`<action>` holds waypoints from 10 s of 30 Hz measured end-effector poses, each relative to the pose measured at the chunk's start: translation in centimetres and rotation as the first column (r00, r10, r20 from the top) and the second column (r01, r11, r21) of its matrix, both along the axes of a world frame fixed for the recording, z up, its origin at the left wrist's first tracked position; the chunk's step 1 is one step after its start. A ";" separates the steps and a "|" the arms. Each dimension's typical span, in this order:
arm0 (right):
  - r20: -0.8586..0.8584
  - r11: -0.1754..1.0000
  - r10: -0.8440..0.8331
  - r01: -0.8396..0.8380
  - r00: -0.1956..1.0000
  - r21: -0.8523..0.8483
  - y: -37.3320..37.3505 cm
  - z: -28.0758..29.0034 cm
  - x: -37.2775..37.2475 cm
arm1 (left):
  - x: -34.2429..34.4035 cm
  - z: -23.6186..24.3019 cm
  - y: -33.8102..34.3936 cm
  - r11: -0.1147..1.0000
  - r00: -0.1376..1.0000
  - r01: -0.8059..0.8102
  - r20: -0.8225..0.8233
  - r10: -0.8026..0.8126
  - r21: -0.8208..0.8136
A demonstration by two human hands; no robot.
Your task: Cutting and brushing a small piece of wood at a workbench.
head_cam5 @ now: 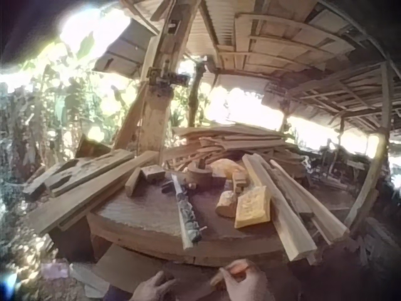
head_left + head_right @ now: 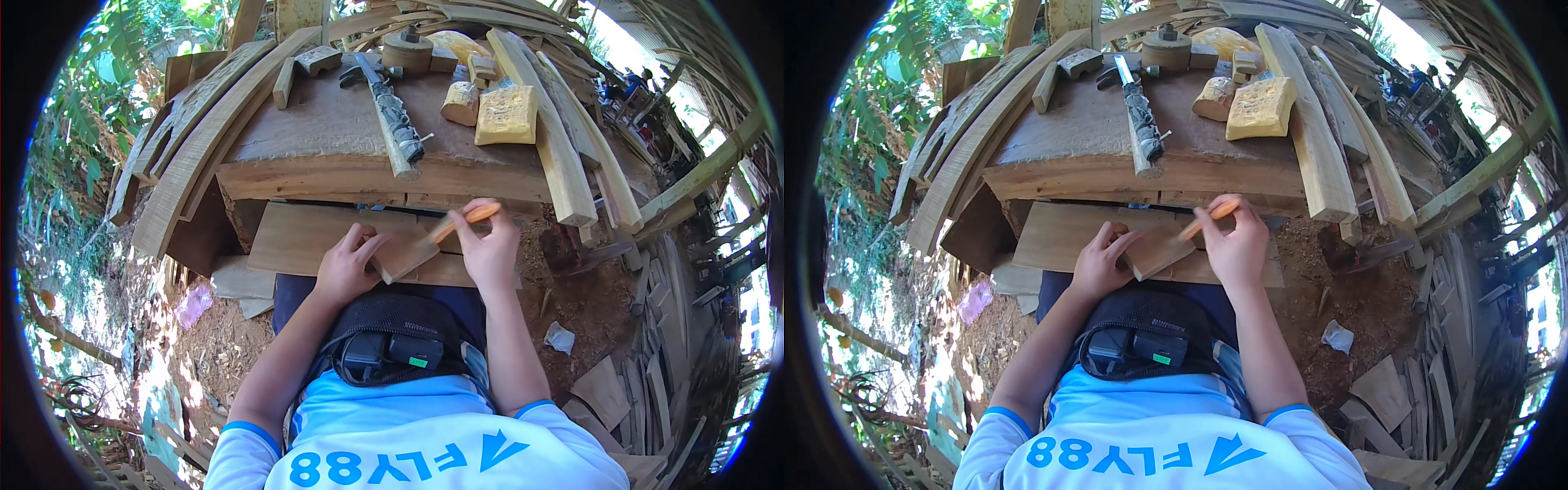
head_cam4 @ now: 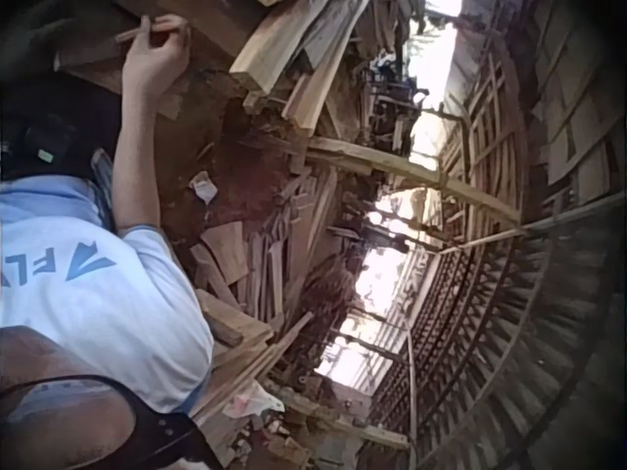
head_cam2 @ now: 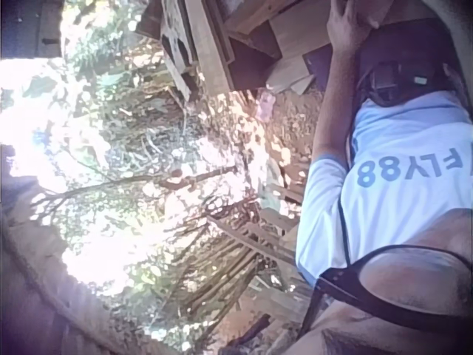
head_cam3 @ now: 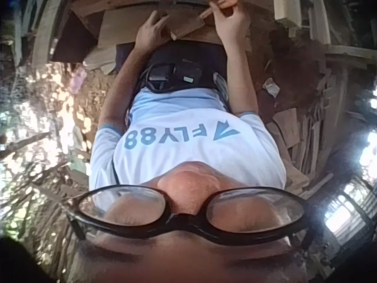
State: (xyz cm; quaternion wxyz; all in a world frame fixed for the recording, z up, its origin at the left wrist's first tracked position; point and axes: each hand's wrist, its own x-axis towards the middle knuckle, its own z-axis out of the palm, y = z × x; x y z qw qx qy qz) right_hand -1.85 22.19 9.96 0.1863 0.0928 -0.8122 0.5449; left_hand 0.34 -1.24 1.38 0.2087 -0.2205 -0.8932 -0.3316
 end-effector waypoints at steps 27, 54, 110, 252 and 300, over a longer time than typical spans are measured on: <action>0.095 0.990 0.143 -0.143 0.985 -0.006 -1.8 -1.0 -0.9 | -0.2 0.0 0.0 1.000 0.997 -0.003 0.078 0.003 0.002; -0.109 0.984 -0.080 0.096 0.991 0.149 2.5 0.7 1.7 | -0.3 -0.5 -0.1 0.997 0.998 -0.066 0.008 0.066 -0.036; -0.135 0.995 0.101 -0.099 0.986 0.019 3.1 -2.8 1.8 | -0.5 -0.3 -1.5 0.961 0.960 0.138 0.204 -0.189 0.240; -0.112 0.959 0.269 -0.277 0.956 -0.056 2.5 -0.8 4.0 | -1.5 -3.1 -0.5 0.999 0.996 -0.008 0.092 0.005 0.033; -0.658 0.987 0.088 0.021 0.748 0.156 -3.2 7.3 -7.7 | 11.3 20.7 -6.5 0.924 0.765 0.093 -0.620 0.173 0.372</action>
